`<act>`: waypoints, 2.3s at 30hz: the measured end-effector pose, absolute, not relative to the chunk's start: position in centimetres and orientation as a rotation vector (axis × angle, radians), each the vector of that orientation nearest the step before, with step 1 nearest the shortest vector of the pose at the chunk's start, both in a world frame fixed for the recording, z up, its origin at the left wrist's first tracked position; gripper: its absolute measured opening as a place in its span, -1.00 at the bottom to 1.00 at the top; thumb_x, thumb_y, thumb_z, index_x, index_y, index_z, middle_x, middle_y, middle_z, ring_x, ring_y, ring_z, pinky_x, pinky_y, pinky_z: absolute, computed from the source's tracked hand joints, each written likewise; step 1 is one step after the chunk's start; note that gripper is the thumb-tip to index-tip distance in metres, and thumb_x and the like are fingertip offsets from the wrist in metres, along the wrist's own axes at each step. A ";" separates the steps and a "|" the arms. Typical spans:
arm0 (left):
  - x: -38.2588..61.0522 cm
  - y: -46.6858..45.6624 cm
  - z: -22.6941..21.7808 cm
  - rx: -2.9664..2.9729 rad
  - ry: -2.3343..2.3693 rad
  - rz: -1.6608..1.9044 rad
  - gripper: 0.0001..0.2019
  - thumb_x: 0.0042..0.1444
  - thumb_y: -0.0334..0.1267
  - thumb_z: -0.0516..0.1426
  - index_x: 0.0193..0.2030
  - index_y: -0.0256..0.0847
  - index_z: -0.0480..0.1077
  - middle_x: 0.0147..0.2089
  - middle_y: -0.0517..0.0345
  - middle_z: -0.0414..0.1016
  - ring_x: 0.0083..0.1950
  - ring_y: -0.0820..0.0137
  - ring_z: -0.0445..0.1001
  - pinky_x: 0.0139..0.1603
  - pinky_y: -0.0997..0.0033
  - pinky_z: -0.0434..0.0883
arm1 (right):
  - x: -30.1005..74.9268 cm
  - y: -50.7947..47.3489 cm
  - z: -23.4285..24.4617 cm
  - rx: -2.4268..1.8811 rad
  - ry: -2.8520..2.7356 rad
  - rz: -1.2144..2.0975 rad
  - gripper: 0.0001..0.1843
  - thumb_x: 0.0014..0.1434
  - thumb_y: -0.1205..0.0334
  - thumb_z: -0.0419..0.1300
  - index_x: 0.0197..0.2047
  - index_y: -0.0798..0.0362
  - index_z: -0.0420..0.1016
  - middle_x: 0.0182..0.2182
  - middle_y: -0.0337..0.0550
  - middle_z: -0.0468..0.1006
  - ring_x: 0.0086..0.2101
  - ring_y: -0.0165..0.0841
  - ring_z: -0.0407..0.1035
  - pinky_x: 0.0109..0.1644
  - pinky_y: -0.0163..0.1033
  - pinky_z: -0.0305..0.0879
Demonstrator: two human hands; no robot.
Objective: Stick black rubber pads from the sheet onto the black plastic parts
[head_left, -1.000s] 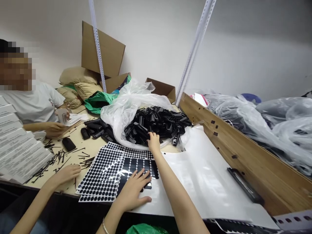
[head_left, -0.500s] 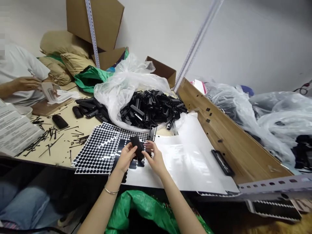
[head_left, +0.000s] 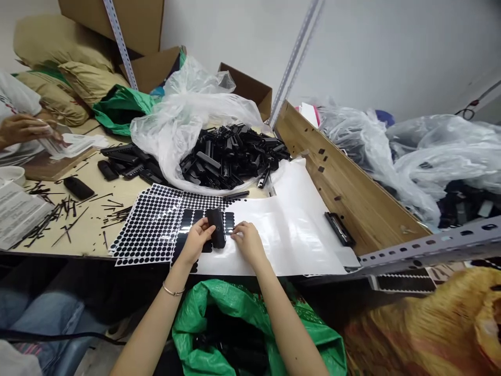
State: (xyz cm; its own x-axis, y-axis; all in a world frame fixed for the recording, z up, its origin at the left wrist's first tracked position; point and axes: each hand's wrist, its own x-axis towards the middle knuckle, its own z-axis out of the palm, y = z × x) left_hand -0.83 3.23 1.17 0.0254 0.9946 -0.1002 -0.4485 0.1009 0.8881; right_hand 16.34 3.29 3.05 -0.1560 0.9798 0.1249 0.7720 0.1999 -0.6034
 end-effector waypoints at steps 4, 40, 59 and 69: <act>-0.9 3.0 1.2 0.774 0.906 1.311 -0.58 -0.19 -0.05 0.35 -0.24 -0.23 0.40 -0.30 0.15 0.51 -0.32 0.46 0.49 -0.35 0.53 0.42 | 17.2 4.5 3.2 -1.636 -1.863 0.614 -0.85 0.13 0.34 0.23 -0.20 0.07 0.57 -0.19 -0.07 0.58 -0.25 -0.30 0.45 -0.08 -0.17 0.37; -0.9 3.2 0.9 0.802 0.903 1.278 -0.59 -0.23 -0.03 0.38 -0.32 -0.25 0.43 -0.34 0.16 0.55 -0.30 0.41 0.54 -0.29 0.44 0.53 | 14.7 3.5 4.3 -1.122 -1.362 1.266 -0.74 0.03 -0.02 0.30 -0.42 0.00 0.54 -0.05 -0.10 0.48 -0.03 -0.22 0.37 0.08 -0.08 0.26; -0.9 3.0 1.1 0.839 0.938 1.249 -0.61 -0.23 -0.04 0.37 -0.32 -0.24 0.45 -0.33 0.15 0.57 -0.30 0.41 0.54 -0.32 0.46 0.52 | 13.5 1.9 3.3 -1.121 -1.308 1.127 -0.77 0.10 0.03 0.26 -0.44 0.00 0.47 -0.07 -0.05 0.48 -0.02 -0.21 0.38 -0.01 -0.12 0.36; -0.8 3.0 1.4 0.835 0.932 1.237 -0.62 -0.26 -0.05 0.38 -0.36 -0.24 0.44 -0.39 0.17 0.56 -0.36 0.44 0.52 -0.30 0.46 0.50 | 13.0 1.9 2.7 -1.178 -1.159 1.102 -0.68 -0.05 0.01 0.36 -0.52 0.01 0.35 -0.24 -0.10 0.49 -0.12 -0.24 0.44 -0.08 -0.12 0.42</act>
